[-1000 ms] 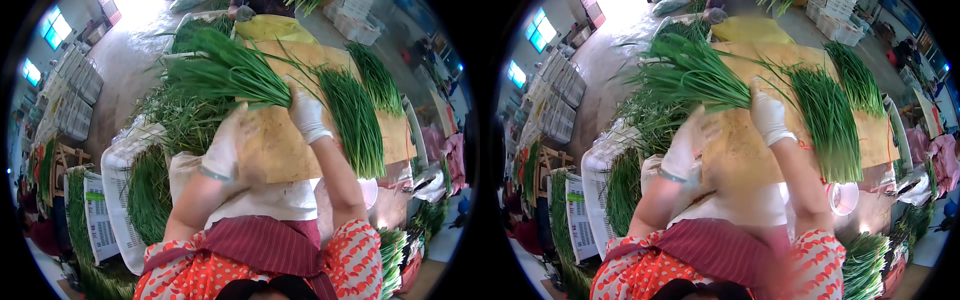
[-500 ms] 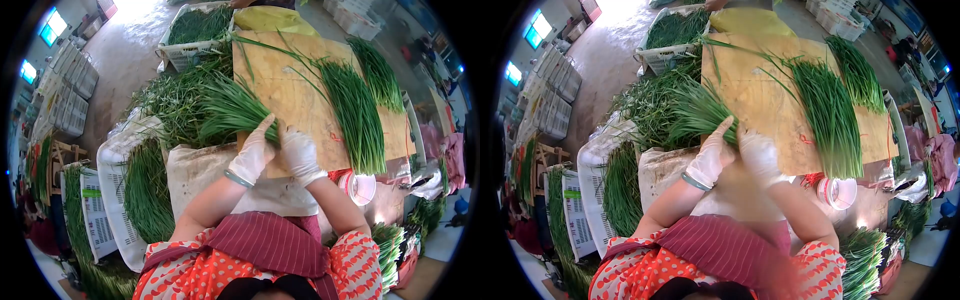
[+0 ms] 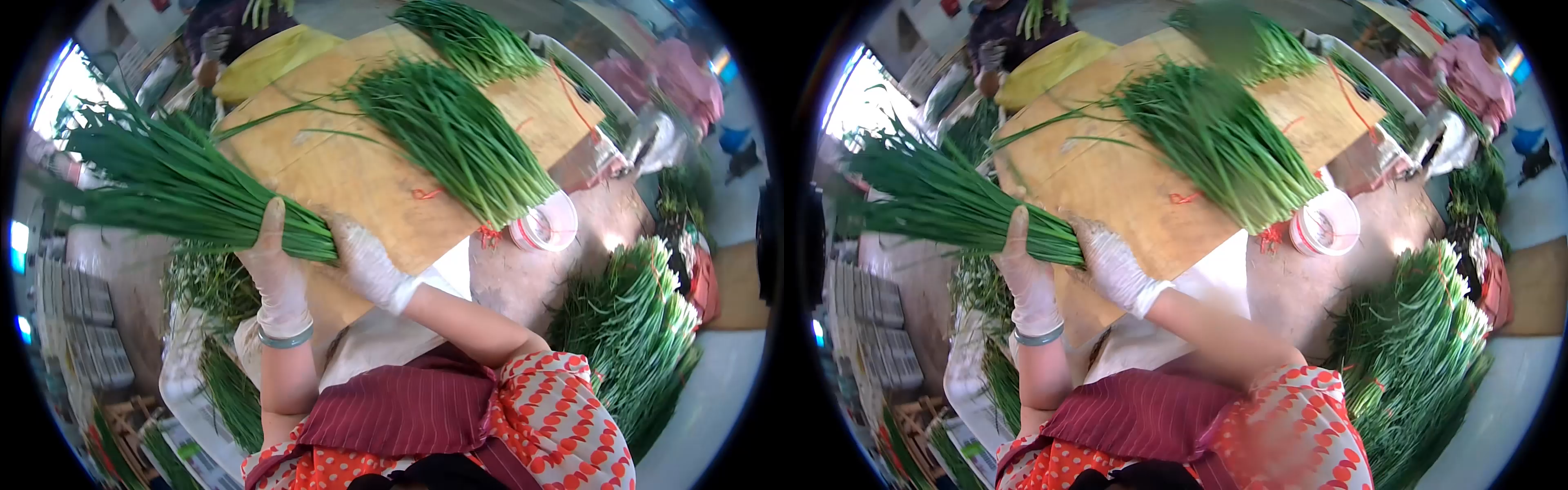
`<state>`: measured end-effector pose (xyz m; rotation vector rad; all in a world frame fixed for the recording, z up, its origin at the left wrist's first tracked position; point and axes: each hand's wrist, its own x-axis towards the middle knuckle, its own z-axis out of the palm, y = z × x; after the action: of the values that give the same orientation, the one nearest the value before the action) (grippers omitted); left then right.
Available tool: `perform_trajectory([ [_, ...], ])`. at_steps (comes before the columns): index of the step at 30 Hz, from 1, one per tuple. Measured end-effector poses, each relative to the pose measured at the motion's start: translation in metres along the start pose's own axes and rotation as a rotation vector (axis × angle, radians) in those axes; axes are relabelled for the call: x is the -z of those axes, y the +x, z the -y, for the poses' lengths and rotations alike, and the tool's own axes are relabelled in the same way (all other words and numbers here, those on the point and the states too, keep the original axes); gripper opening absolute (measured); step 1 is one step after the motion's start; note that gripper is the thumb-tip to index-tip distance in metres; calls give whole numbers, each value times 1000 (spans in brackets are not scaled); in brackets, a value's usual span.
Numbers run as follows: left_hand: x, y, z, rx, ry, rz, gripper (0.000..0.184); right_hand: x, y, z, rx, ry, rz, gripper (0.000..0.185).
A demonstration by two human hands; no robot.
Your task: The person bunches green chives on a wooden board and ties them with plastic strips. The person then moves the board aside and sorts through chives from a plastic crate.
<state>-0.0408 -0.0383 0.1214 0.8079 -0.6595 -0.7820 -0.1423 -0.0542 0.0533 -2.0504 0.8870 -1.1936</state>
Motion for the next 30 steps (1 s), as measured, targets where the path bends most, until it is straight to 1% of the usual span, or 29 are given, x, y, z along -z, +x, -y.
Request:
perform_trajectory([
  [1,-4,0,10,-73,101,22,33,3,1,-8,-112,185,105,63],
  [2,-10,0,16,-152,201,42,35,7,-1,-14,-101,250,138,61],
  [3,-16,1,19,-145,200,61,35,12,-1,-21,-107,247,120,61],
  [5,-31,2,11,17,148,31,48,26,1,-19,86,78,-50,61],
  [6,-47,3,7,68,119,15,41,37,4,-19,76,78,-55,61],
  [7,-60,10,5,78,121,18,41,55,13,-17,-17,91,27,60],
  [8,-74,18,6,185,0,71,34,79,24,-12,-108,105,107,58],
  [9,-88,27,8,294,-123,120,27,130,43,23,-38,-163,69,58],
  [10,-111,34,14,335,-155,103,23,139,41,16,-126,-221,9,63],
  [11,-135,40,22,373,-190,88,20,160,46,10,-99,-259,-15,65],
  [13,-174,51,41,518,-264,170,18,207,59,8,-193,-401,35,70],
  [14,-186,53,55,530,-265,169,18,228,65,3,-193,-374,34,54],
  [15,-195,54,73,538,-229,240,23,244,67,-14,-223,-341,49,53],
  [16,-204,53,91,546,-194,312,28,262,70,-21,-319,-322,119,53],
  [17,-220,49,100,606,-125,257,33,278,72,-25,-415,-301,192,54],
  [18,-236,45,110,668,-60,203,38,290,70,-33,-425,-306,191,54],
  [19,-252,42,114,777,43,26,43,300,67,-42,-489,-327,260,56],
  [20,-253,43,129,805,231,103,50,306,65,-49,-551,-347,328,58],
  [21,-254,43,145,827,418,185,57,310,64,-56,-560,-349,321,58],
  [23,-250,42,162,886,356,233,55,314,58,-67,-660,-459,400,60],
  [24,-223,60,223,593,488,530,56,315,53,-82,-663,-399,409,62],
  [25,-213,72,249,602,421,552,49,314,49,-90,-670,-400,403,62],
  [26,-209,85,260,639,317,559,41,311,46,-95,-682,-327,373,62],
  [27,-205,95,267,675,224,576,34,307,44,-100,-692,-252,345,63],
  [28,-203,104,267,662,216,642,26,305,42,-106,-736,-184,339,63],
  [29,-201,108,244,446,500,800,28,303,38,-113,-739,-181,337,63],
  [30,-195,113,223,212,778,945,30,302,35,-119,-674,-245,312,62],
])
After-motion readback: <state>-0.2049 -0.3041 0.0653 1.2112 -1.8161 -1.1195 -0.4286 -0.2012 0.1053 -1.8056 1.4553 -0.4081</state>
